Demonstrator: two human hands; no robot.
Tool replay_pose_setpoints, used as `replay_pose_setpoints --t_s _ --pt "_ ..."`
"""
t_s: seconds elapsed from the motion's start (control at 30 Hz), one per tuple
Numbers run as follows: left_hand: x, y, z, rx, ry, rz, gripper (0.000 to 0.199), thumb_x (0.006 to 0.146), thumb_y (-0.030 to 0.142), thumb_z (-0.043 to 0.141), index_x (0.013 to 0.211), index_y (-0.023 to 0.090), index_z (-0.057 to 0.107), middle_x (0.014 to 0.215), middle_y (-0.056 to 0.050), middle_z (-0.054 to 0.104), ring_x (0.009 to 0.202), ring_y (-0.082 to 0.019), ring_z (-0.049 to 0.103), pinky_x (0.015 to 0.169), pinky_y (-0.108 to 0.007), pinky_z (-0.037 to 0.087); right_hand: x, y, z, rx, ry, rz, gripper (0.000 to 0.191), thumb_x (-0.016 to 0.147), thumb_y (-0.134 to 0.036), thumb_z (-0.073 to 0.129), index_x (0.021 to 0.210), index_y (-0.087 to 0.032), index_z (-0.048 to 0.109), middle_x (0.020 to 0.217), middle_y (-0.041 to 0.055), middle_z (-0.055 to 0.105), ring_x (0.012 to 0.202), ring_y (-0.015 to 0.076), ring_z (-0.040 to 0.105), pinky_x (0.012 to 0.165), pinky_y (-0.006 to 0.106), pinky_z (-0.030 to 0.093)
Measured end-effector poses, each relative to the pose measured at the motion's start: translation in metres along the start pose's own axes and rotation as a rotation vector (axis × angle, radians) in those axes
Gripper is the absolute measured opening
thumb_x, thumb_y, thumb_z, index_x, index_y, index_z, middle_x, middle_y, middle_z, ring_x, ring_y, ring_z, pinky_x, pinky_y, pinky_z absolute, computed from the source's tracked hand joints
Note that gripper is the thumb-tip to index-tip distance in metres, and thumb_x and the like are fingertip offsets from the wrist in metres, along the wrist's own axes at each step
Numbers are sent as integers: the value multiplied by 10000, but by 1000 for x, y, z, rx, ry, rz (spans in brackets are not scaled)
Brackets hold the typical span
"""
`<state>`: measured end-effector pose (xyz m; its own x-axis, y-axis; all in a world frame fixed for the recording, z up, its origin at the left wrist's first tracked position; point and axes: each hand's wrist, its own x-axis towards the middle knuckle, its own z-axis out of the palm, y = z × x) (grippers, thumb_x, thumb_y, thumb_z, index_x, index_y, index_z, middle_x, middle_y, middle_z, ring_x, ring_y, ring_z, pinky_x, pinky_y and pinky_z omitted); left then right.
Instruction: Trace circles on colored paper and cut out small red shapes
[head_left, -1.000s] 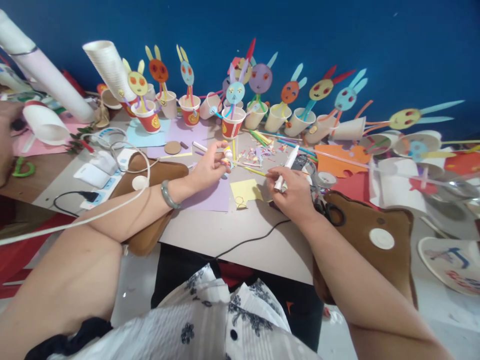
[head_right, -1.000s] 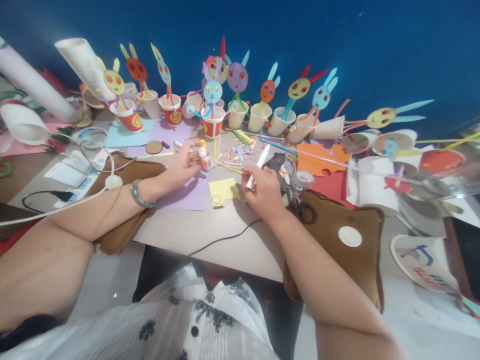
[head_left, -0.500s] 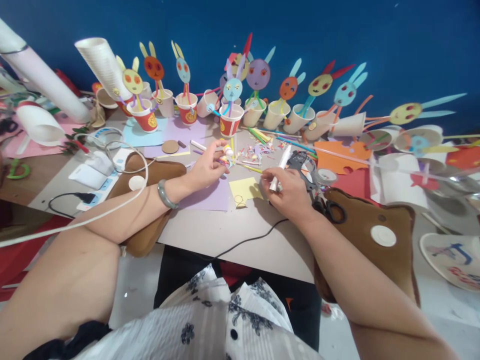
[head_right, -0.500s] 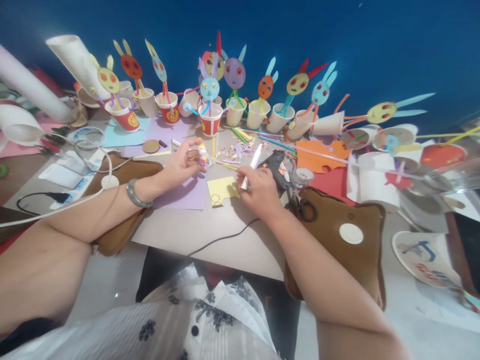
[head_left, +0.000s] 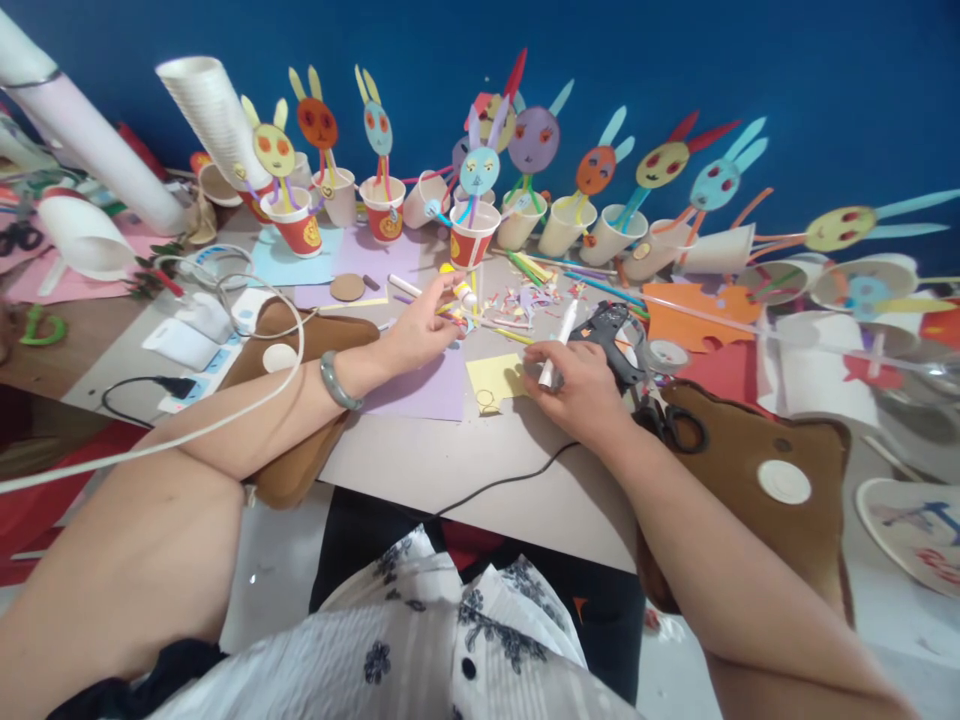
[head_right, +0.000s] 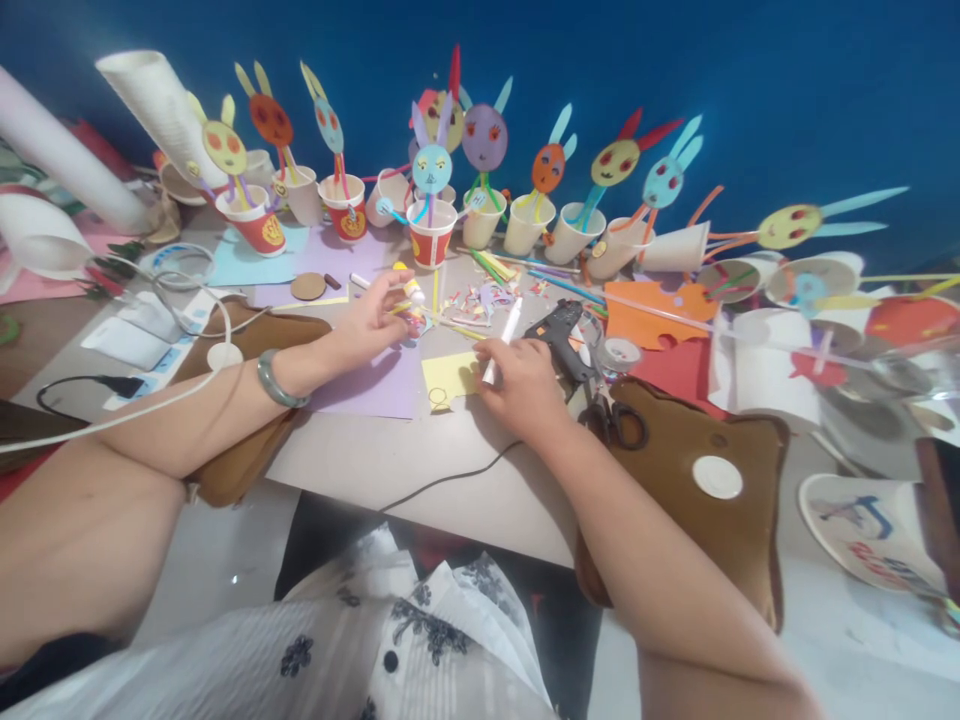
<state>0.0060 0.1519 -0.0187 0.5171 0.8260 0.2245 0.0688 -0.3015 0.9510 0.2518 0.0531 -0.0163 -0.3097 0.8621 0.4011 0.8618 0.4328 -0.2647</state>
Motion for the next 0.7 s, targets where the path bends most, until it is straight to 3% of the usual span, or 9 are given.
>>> replay_pose_setpoints --t_s 0.23,0.37,0.5,0.7 --pt "-2 4 2 11 75 -76 760 697 141 611 1425 227 413 1422 -141 521 996 -183 654 734 -265 553 -1 1 2 -20 -73 14 305 831 -316 650 1120 -246 579 1009 74 748 910 303 622 892 470 415" --pt "-3 2 3 -21 30 -103 726 711 142 594 1409 226 412 1423 -149 508 795 -113 664 683 -274 557 -1 -1 3 -19 -100 19 308 819 -305 654 1110 -243 575 1016 74 747 911 305 625 900 477 421" --pt "-6 6 4 -75 -114 -94 683 727 140 605 1389 190 441 1297 -151 586 751 -115 661 658 -282 570 -2 0 3 -12 -116 24 299 826 -306 648 1107 -239 572 1005 73 746 902 295 639 919 476 420" --pt "-21 23 9 18 -464 116 592 722 114 664 1298 228 591 1118 -78 684 742 -122 660 660 -249 542 -1 1 3 -22 -116 -11 281 833 -296 615 1102 -225 571 986 82 742 872 282 664 936 477 422"
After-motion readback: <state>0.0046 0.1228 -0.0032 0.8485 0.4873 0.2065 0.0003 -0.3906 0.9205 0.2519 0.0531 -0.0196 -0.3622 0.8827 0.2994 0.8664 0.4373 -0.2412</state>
